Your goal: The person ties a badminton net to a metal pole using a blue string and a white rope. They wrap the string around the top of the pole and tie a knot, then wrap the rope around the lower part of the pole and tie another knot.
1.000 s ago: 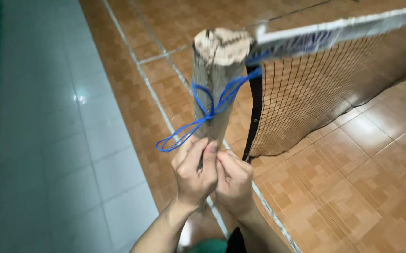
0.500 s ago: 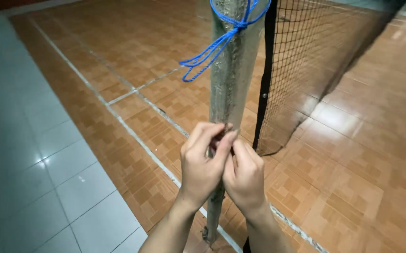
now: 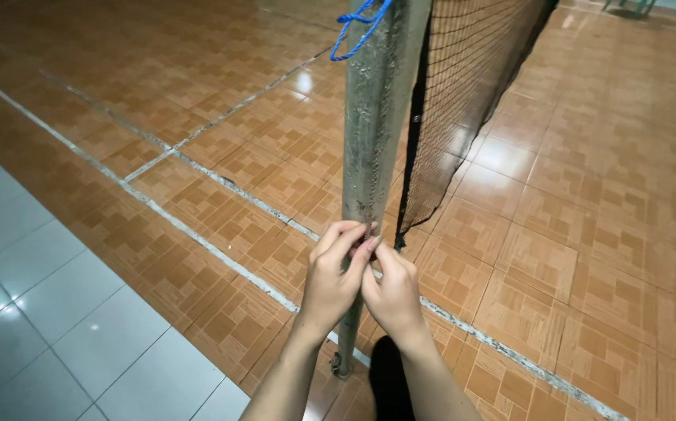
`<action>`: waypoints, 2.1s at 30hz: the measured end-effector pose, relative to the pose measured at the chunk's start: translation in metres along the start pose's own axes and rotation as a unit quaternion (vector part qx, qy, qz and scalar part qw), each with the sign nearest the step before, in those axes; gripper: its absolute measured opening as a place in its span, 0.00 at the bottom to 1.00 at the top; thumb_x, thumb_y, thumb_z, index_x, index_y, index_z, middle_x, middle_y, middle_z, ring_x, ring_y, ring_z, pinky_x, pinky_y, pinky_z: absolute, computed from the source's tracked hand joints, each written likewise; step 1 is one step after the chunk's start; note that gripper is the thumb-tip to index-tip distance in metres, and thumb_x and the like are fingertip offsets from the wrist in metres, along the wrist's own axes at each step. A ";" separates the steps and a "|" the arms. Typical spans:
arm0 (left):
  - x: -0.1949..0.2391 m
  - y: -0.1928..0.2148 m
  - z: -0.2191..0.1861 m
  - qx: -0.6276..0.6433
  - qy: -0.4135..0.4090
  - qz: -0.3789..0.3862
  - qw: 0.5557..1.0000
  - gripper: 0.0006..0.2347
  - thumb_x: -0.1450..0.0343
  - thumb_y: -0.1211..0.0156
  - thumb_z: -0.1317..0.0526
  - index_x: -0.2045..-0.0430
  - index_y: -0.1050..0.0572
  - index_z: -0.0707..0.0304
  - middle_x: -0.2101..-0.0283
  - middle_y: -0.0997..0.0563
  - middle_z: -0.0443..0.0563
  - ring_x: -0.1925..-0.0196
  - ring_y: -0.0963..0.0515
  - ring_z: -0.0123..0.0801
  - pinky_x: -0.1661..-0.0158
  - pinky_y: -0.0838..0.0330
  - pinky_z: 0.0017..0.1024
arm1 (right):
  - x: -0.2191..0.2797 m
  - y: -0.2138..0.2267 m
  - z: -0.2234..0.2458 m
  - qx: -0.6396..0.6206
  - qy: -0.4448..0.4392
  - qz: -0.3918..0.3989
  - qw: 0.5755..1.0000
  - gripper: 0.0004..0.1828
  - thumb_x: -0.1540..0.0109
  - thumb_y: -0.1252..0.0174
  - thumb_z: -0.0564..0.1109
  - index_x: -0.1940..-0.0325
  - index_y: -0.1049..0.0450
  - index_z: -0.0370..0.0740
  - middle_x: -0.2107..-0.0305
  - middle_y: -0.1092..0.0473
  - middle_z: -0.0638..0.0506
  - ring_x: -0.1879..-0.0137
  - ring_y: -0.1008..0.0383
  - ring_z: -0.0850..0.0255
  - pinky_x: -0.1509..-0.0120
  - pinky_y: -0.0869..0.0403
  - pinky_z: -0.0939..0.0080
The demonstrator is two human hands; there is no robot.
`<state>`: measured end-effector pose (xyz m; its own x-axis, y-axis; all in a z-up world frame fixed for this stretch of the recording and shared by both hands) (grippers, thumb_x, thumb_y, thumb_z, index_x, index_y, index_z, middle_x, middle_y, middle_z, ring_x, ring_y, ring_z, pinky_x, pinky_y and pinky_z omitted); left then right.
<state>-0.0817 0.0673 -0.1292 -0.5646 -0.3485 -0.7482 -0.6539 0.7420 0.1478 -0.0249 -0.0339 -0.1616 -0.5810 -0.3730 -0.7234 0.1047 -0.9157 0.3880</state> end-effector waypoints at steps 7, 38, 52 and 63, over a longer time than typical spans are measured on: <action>0.038 -0.011 0.033 -0.007 0.057 0.006 0.998 0.09 0.28 0.37 0.66 0.56 0.20 0.72 0.59 0.18 0.61 0.57 0.17 0.54 0.58 0.22 0.44 | 0.034 -0.009 -0.025 -0.014 -0.070 0.060 0.996 0.12 0.38 0.45 0.36 0.51 0.21 0.36 0.63 0.20 0.43 0.56 0.19 0.44 0.53 0.21 0.47; 0.201 -0.066 0.158 -0.061 0.225 -0.050 0.971 0.07 0.36 0.33 0.70 0.66 0.19 0.70 0.59 0.20 0.49 0.62 0.19 0.33 0.63 0.25 0.27 | 0.172 -0.064 -0.181 -0.117 -0.031 0.192 0.974 0.12 0.46 0.44 0.31 0.58 0.24 0.34 0.64 0.23 0.46 0.68 0.23 0.55 0.63 0.25 0.62; 0.338 -0.110 0.263 -0.125 0.160 -0.039 0.978 0.06 0.35 0.33 0.70 0.67 0.20 0.71 0.60 0.22 0.52 0.67 0.21 0.30 0.69 0.23 0.23 | 0.293 -0.124 -0.288 -0.133 0.087 0.138 0.978 0.10 0.50 0.39 0.29 0.66 0.26 0.31 0.68 0.24 0.44 0.62 0.22 0.52 0.57 0.24 0.60; 0.495 -0.133 0.392 -0.134 0.116 -0.071 0.982 0.06 0.36 0.30 0.69 0.70 0.20 0.71 0.62 0.23 0.50 0.75 0.26 0.25 0.76 0.30 0.21 | 0.431 -0.207 -0.392 -0.140 0.170 0.099 0.970 0.05 0.48 0.37 0.30 0.69 0.25 0.30 0.70 0.24 0.45 0.66 0.22 0.54 0.56 0.23 0.58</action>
<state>-0.0764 0.0203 -0.7724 -0.5364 -0.5817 -0.6114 -0.8263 0.5095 0.2402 0.0195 -0.0642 -0.7780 -0.2318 -0.5292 -0.8162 0.4297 -0.8085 0.4021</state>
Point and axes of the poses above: each hand's wrist, its own x-axis away from the middle knuckle, its own y-axis out of the back of the hand, z = x × y, the point moved 2 cm from there along -x, towards the middle knuckle
